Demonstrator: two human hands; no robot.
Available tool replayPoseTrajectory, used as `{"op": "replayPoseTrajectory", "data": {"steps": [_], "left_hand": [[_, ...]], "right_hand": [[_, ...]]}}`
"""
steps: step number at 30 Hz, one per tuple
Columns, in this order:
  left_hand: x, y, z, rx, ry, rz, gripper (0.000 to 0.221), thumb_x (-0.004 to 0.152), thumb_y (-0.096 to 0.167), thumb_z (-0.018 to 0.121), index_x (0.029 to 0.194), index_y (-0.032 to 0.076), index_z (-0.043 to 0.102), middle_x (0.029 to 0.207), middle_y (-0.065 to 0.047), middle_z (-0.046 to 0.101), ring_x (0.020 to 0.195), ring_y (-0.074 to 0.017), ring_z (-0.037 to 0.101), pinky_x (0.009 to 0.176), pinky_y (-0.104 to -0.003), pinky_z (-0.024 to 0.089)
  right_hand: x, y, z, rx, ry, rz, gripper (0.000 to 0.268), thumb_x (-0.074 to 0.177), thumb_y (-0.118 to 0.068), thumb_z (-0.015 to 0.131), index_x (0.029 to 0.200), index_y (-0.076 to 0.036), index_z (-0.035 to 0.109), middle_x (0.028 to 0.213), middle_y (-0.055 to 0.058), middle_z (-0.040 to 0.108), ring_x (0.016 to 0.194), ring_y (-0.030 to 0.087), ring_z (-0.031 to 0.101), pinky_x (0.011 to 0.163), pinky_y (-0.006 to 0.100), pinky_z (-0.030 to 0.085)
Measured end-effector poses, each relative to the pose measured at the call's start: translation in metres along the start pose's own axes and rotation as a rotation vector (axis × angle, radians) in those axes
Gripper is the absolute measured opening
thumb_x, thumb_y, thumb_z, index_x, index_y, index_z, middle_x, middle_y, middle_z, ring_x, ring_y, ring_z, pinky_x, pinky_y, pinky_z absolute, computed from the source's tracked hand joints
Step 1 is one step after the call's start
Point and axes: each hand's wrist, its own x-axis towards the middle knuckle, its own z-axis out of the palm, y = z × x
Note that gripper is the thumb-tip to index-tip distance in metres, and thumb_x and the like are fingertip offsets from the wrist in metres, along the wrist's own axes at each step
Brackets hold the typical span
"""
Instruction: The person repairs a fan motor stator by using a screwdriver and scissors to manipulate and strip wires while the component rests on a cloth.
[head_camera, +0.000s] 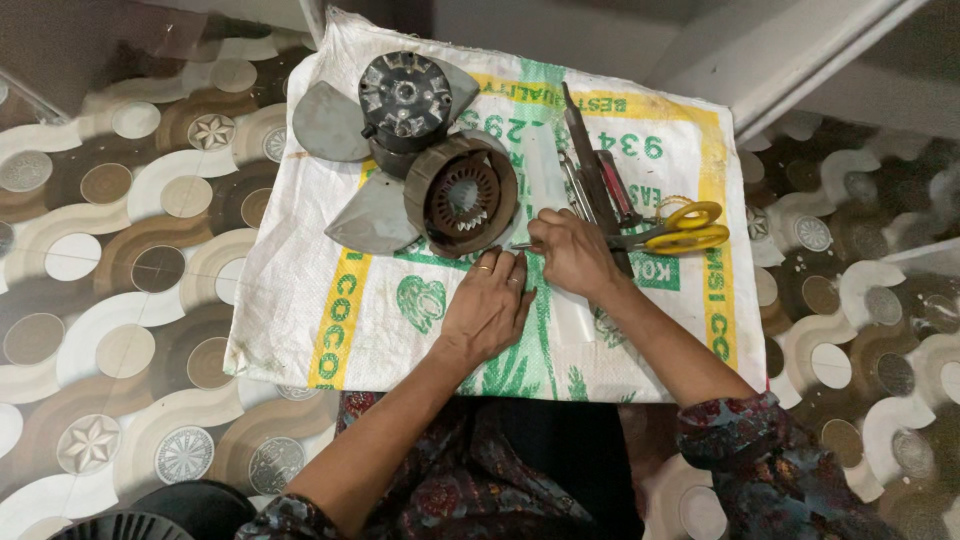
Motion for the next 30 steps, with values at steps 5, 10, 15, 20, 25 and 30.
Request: {"op": "replayPoseTrajectory", "data": {"steps": [5, 10, 15, 20, 25, 30], "left_hand": [[0.000, 0.002, -0.001, 0.023, 0.048, -0.001, 0.061, 0.097, 0.029, 0.056, 0.136, -0.017, 0.054, 0.113, -0.021, 0.056, 0.108, -0.0323, 0.054, 0.096, -0.041, 0.047], [-0.001, -0.002, 0.004, 0.017, 0.032, -0.001, 0.056, 0.097, 0.032, 0.058, 0.128, -0.015, 0.060, 0.115, -0.019, 0.056, 0.109, -0.0314, 0.054, 0.097, -0.041, 0.047], [0.003, -0.002, 0.006, 0.000, -0.064, -0.014, 0.046, 0.098, 0.032, 0.059, 0.109, -0.011, 0.068, 0.117, -0.018, 0.056, 0.110, -0.0313, 0.054, 0.095, -0.042, 0.048], [0.002, -0.003, 0.007, 0.037, -0.068, -0.008, 0.046, 0.097, 0.032, 0.060, 0.111, -0.012, 0.068, 0.114, -0.018, 0.055, 0.107, -0.0312, 0.053, 0.092, -0.041, 0.049], [0.002, -0.002, 0.009, 0.030, -0.005, 0.011, 0.047, 0.095, 0.031, 0.060, 0.112, -0.013, 0.068, 0.114, -0.018, 0.056, 0.107, -0.0311, 0.054, 0.093, -0.041, 0.049], [0.002, -0.003, 0.010, 0.043, -0.008, 0.021, 0.044, 0.096, 0.030, 0.060, 0.109, -0.011, 0.069, 0.115, -0.018, 0.057, 0.108, -0.0309, 0.053, 0.095, -0.041, 0.048]], "right_hand": [[0.001, -0.002, -0.003, -0.017, -0.036, 0.026, 0.015, 0.077, 0.011, 0.058, 0.084, 0.000, 0.066, 0.084, 0.011, 0.061, 0.082, 0.033, 0.062, 0.068, 0.046, 0.051], [0.000, -0.005, -0.001, 0.010, 0.000, 0.033, 0.015, 0.077, 0.009, 0.060, 0.085, -0.001, 0.067, 0.083, 0.011, 0.061, 0.081, 0.034, 0.061, 0.068, 0.046, 0.050], [-0.001, -0.009, -0.003, 0.014, 0.023, 0.028, 0.018, 0.076, 0.010, 0.059, 0.088, 0.000, 0.067, 0.085, 0.012, 0.060, 0.080, 0.034, 0.060, 0.069, 0.047, 0.050], [-0.001, -0.011, -0.001, 0.009, 0.016, 0.068, 0.017, 0.075, 0.010, 0.062, 0.087, 0.000, 0.067, 0.084, 0.012, 0.060, 0.078, 0.033, 0.061, 0.067, 0.046, 0.049], [-0.001, -0.011, 0.002, -0.011, 0.017, 0.101, 0.020, 0.071, 0.010, 0.062, 0.087, -0.001, 0.067, 0.084, 0.011, 0.060, 0.075, 0.033, 0.061, 0.064, 0.045, 0.049], [-0.001, -0.012, 0.005, 0.007, 0.028, 0.119, 0.012, 0.075, 0.007, 0.066, 0.085, -0.001, 0.066, 0.085, 0.011, 0.061, 0.076, 0.033, 0.062, 0.067, 0.046, 0.050]]}}
